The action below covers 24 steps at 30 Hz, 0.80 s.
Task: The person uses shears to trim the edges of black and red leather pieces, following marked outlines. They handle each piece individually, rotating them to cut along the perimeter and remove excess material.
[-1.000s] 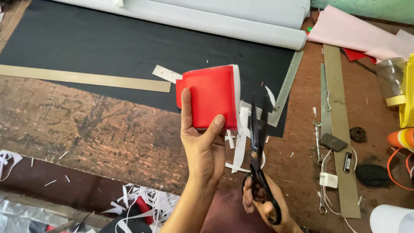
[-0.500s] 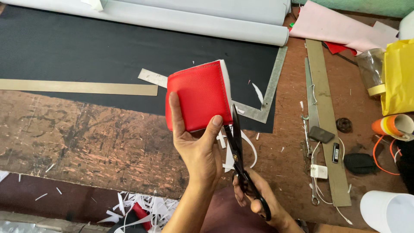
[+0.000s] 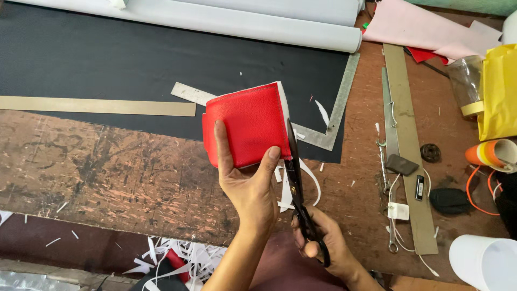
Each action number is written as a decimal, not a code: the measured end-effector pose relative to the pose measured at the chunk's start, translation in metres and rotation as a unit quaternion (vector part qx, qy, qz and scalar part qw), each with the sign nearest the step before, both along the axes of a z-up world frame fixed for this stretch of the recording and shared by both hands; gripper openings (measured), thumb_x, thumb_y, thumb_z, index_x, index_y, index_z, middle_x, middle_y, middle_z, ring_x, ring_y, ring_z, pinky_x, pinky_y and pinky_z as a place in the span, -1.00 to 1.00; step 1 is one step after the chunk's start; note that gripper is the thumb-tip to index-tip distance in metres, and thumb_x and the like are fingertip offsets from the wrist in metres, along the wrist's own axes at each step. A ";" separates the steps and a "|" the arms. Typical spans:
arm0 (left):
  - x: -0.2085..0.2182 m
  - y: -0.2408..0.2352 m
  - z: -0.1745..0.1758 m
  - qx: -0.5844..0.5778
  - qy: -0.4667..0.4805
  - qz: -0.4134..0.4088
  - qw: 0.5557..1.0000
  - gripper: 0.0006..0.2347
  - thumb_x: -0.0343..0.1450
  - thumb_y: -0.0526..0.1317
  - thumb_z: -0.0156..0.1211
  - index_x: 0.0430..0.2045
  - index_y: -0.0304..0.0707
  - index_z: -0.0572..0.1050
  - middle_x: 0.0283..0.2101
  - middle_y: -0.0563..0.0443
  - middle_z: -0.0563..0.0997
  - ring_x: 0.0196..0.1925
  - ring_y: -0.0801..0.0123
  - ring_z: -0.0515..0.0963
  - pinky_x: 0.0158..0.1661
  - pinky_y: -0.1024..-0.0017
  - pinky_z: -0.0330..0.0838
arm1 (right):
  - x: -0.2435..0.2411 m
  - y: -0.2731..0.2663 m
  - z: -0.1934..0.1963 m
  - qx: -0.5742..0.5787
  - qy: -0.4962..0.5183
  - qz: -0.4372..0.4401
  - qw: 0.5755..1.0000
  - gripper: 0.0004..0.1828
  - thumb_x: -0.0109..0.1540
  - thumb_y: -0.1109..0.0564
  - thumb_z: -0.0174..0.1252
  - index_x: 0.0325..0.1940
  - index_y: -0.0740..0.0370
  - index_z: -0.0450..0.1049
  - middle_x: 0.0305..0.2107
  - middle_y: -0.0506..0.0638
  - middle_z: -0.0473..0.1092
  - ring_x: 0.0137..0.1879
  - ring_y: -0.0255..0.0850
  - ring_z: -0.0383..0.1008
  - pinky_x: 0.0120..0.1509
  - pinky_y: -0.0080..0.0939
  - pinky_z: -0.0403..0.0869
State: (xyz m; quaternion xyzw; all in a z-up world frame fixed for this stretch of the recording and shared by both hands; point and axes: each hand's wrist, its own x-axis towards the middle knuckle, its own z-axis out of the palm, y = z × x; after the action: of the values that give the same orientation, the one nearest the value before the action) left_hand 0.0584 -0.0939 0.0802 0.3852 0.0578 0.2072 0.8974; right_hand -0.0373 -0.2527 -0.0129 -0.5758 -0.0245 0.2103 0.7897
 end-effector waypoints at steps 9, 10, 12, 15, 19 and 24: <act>-0.007 0.000 -0.009 0.041 0.033 -0.029 0.998 -0.20 0.30 -0.57 0.34 0.48 -0.19 0.10 0.31 -0.25 0.42 0.15 0.21 0.58 0.13 0.27 0.60 | 0.005 0.004 0.002 0.043 -0.006 -0.016 0.999 -0.16 -0.02 -0.36 0.46 0.01 0.31 0.37 -0.50 -0.09 0.40 -0.45 -0.38 0.38 -0.36 -0.35 0.38; -0.010 -0.001 -0.010 0.050 0.047 -0.037 0.997 -0.20 0.29 -0.56 0.35 0.47 -0.20 0.11 0.31 -0.23 0.42 0.16 0.22 0.58 0.12 0.28 0.60 | 0.006 0.004 0.003 0.054 -0.017 -0.018 0.998 -0.16 -0.01 -0.36 0.46 0.03 0.31 0.36 -0.48 -0.09 0.40 -0.43 -0.37 0.38 -0.34 -0.34 0.40; -0.014 -0.002 -0.011 0.054 0.064 -0.050 0.995 -0.21 0.29 -0.54 0.36 0.46 -0.22 0.10 0.31 -0.22 0.43 0.15 0.25 0.59 0.12 0.30 0.59 | 0.008 0.006 0.003 0.054 -0.025 -0.031 0.998 -0.14 -0.01 -0.36 0.46 0.05 0.31 0.35 -0.47 -0.09 0.40 -0.42 -0.37 0.38 -0.35 -0.35 0.40; -0.015 -0.002 -0.014 0.049 0.067 -0.059 0.995 -0.21 0.30 -0.53 0.36 0.47 -0.24 0.09 0.29 -0.23 0.45 0.12 0.25 0.60 0.11 0.30 0.59 | 0.008 0.006 0.000 0.038 -0.018 -0.041 0.998 -0.15 -0.01 -0.36 0.46 0.02 0.32 0.35 -0.50 -0.08 0.39 -0.46 -0.36 0.37 -0.38 -0.34 0.39; -0.014 -0.001 -0.017 0.051 0.063 -0.066 0.994 -0.21 0.30 -0.52 0.36 0.47 -0.26 0.09 0.27 -0.25 0.46 0.11 0.24 0.61 0.10 0.28 0.60 | 0.003 0.005 -0.004 0.029 -0.011 -0.044 0.999 -0.15 -0.01 -0.38 0.44 0.01 0.32 0.36 -0.54 -0.08 0.38 -0.48 -0.36 0.37 -0.40 -0.35 0.38; -0.016 -0.004 -0.020 0.053 0.072 -0.069 0.994 -0.21 0.29 -0.52 0.37 0.46 -0.25 0.10 0.27 -0.25 0.46 0.12 0.24 0.61 0.11 0.29 0.59 | 0.005 0.009 -0.005 0.045 -0.024 -0.046 0.998 -0.17 0.03 -0.38 0.41 0.00 0.33 0.35 -0.54 -0.08 0.39 -0.50 -0.35 0.37 -0.40 -0.33 0.39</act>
State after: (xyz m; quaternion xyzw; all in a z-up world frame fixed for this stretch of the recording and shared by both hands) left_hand 0.0427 -0.0976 0.0601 0.4496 0.0848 0.1194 0.8811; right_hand -0.0326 -0.2435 -0.0175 -0.5450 -0.0269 0.1586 0.8228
